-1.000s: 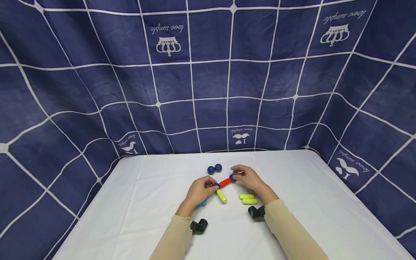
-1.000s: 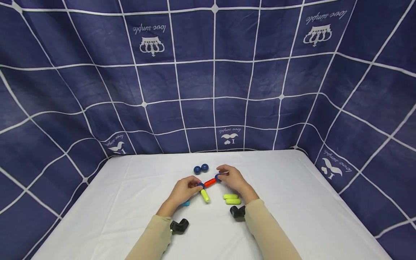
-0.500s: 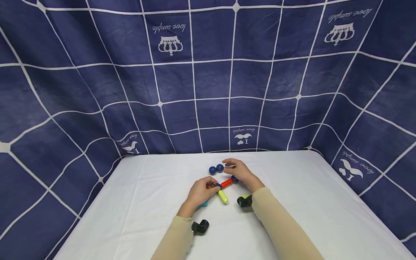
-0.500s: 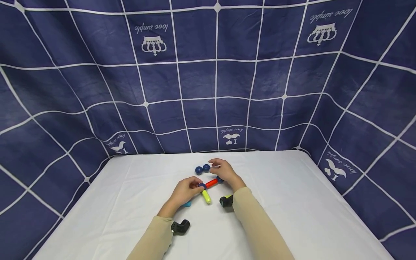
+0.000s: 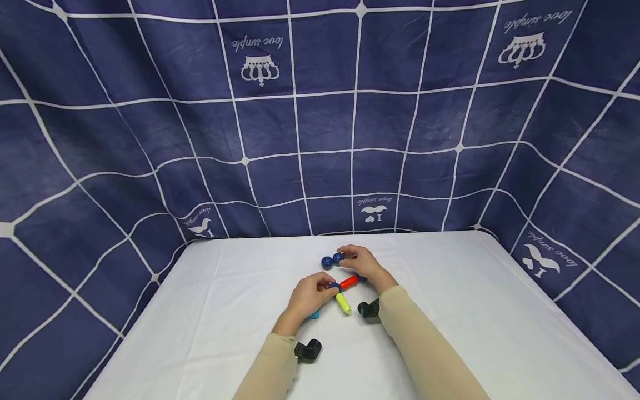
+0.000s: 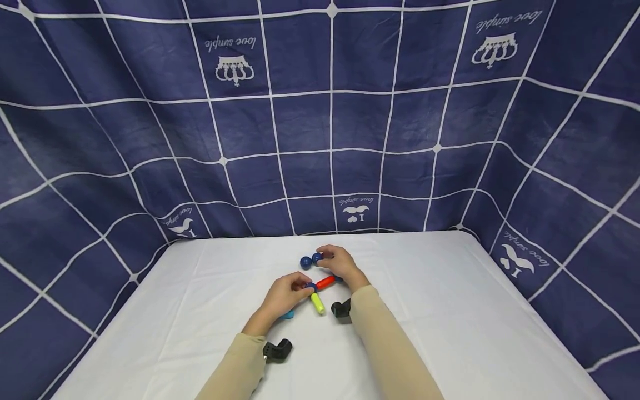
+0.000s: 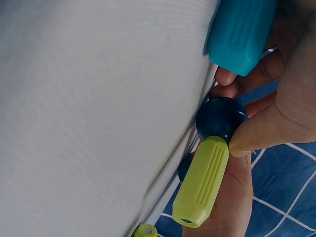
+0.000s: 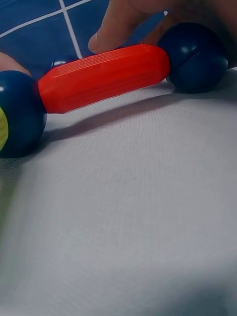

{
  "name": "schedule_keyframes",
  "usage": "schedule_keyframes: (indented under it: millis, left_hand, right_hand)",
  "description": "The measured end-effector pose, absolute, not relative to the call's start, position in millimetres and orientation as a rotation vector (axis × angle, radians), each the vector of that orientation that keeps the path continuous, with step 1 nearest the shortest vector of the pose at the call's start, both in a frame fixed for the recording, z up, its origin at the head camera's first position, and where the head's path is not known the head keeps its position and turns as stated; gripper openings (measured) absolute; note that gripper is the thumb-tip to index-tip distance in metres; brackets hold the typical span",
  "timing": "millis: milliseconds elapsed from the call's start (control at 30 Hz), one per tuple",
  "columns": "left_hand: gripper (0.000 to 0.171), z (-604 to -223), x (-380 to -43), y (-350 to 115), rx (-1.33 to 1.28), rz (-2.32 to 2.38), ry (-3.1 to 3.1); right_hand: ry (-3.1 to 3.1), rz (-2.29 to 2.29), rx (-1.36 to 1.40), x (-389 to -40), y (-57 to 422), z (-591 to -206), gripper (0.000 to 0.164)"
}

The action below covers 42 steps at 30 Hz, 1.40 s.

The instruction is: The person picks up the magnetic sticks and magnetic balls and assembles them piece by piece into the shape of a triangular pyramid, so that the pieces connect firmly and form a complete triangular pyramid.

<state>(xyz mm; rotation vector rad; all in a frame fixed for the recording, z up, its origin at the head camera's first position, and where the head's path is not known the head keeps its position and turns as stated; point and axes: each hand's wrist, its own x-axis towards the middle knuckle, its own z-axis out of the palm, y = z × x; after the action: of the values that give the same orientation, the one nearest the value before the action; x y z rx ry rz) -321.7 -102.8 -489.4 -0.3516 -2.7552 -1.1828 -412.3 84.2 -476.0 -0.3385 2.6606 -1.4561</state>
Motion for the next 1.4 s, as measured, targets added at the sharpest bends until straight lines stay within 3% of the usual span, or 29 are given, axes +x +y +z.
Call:
schedule_keyframes:
  millis: [367, 733, 1400]
  left_hand:
    - [0.018, -488, -320, -104, -0.358, -1.184, -2.746]
    - [0.018, -490, -322, -102, -0.343, -1.171, -2.762]
    - [0.019, -487, -321, -102, -0.32, -1.17, -2.782]
  right_hand:
    - [2.647, -1.548, -0.262, -414, 84, -479, 0.023]
    - [2.726, -1.49, -0.306, -405, 91, -473, 0.031]
    - [2.708, -1.513, -0.567, -321, 136, -454, 0.026]
